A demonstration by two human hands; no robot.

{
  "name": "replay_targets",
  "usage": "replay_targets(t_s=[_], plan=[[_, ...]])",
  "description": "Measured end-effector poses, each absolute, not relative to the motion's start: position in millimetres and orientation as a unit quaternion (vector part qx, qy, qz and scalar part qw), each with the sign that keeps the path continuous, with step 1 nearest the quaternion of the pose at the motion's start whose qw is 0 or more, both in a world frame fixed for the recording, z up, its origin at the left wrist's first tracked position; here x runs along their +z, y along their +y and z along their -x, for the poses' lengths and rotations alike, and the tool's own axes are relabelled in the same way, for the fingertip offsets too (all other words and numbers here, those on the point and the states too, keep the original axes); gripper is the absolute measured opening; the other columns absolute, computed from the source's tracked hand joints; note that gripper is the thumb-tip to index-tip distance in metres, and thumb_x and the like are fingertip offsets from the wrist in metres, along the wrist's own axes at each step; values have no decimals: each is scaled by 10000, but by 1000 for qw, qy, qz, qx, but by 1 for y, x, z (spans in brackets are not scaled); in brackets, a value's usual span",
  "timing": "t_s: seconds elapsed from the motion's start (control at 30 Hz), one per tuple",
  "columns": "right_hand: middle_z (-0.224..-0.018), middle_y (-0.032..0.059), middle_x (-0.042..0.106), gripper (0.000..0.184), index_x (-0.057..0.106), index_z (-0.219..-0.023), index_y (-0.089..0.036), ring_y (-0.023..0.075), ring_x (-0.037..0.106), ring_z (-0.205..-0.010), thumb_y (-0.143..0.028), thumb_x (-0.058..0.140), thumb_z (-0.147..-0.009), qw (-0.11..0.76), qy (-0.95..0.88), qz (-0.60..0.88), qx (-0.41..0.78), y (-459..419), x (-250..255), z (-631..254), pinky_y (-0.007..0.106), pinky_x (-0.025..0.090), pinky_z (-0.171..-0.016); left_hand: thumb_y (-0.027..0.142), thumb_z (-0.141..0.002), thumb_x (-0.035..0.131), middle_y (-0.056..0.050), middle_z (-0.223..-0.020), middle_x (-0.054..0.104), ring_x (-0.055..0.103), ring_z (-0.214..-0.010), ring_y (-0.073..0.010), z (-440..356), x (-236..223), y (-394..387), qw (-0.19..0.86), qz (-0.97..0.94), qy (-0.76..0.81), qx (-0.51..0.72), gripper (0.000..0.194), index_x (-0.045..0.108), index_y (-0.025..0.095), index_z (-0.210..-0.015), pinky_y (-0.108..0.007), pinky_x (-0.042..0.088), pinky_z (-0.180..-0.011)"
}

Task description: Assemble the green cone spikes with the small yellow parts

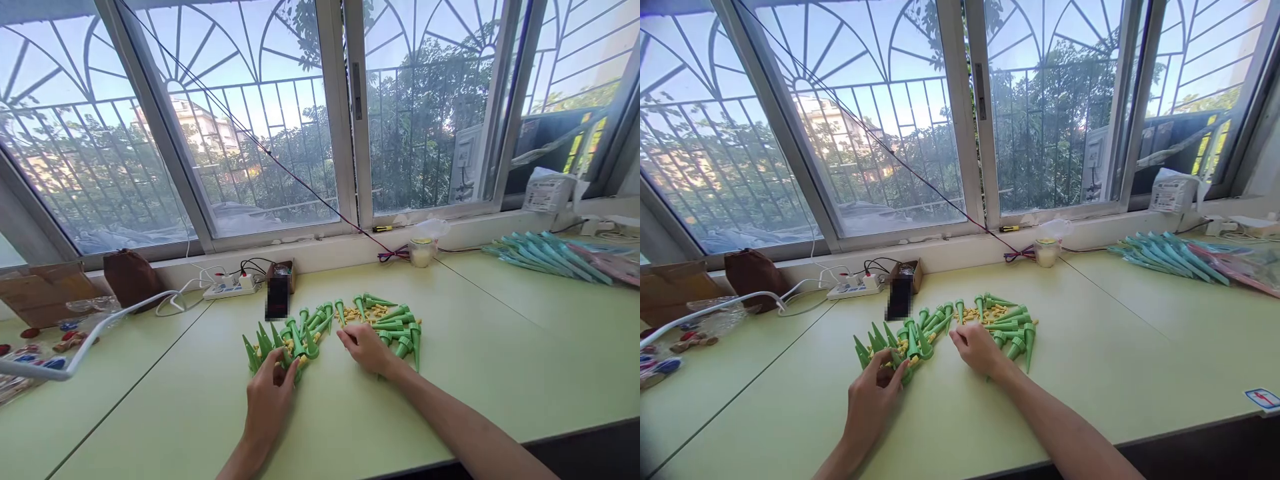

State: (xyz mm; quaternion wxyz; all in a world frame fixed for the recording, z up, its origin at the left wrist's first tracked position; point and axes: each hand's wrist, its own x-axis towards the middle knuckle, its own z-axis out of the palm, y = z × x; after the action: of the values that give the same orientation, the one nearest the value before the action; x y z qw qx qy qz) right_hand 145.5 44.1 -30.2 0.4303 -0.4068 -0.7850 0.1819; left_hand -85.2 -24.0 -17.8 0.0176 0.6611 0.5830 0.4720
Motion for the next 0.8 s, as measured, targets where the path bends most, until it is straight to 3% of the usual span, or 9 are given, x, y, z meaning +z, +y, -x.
replay_targets(t_s=[0.37, 0.57, 0.7, 0.8], plan=[[-533, -47, 365, 450, 328, -582, -191, 100, 313, -510, -334, 419, -999, 430, -789, 406, 167, 45, -31, -145, 252, 214, -537, 540, -893, 560, -9, -807, 658, 550, -458, -116, 85, -12, -26, -98, -690, 521, 493, 393, 562, 199, -1089, -270, 503, -495], [-541, -44, 375, 439, 376, -583, -188, 104, 340, -523, -309, 419, -1002, 419, -793, 415, 154, 44, -27, -146, 252, 227, -552, 243, -874, 662, -40, -947, 652, 511, -466, -57, 73, 3, -47, -222, -718, 421, 508, 231, 574, 209, -1085, -206, 464, -498], [-552, -38, 413, 412, 431, -599, -182, 102, 351, -524, -289, 445, -996, 421, -784, 434, 143, 44, -22, -147, 250, 233, -553, 141, -891, 600, -53, -929, 709, 573, -507, -75, 44, 15, -48, -208, -813, 331, 431, 209, 597, 204, -1090, -217, 477, -586], [-568, -34, 447, 368, 470, -648, -186, 110, 364, -533, -286, 447, -1002, 427, -768, 462, 121, 45, -18, -150, 247, 242, -557, 106, -906, 542, -25, -856, 711, 598, -540, -93, 20, 17, -34, -176, -874, 270, 364, 166, 609, 198, -1027, -226, 440, -559]])
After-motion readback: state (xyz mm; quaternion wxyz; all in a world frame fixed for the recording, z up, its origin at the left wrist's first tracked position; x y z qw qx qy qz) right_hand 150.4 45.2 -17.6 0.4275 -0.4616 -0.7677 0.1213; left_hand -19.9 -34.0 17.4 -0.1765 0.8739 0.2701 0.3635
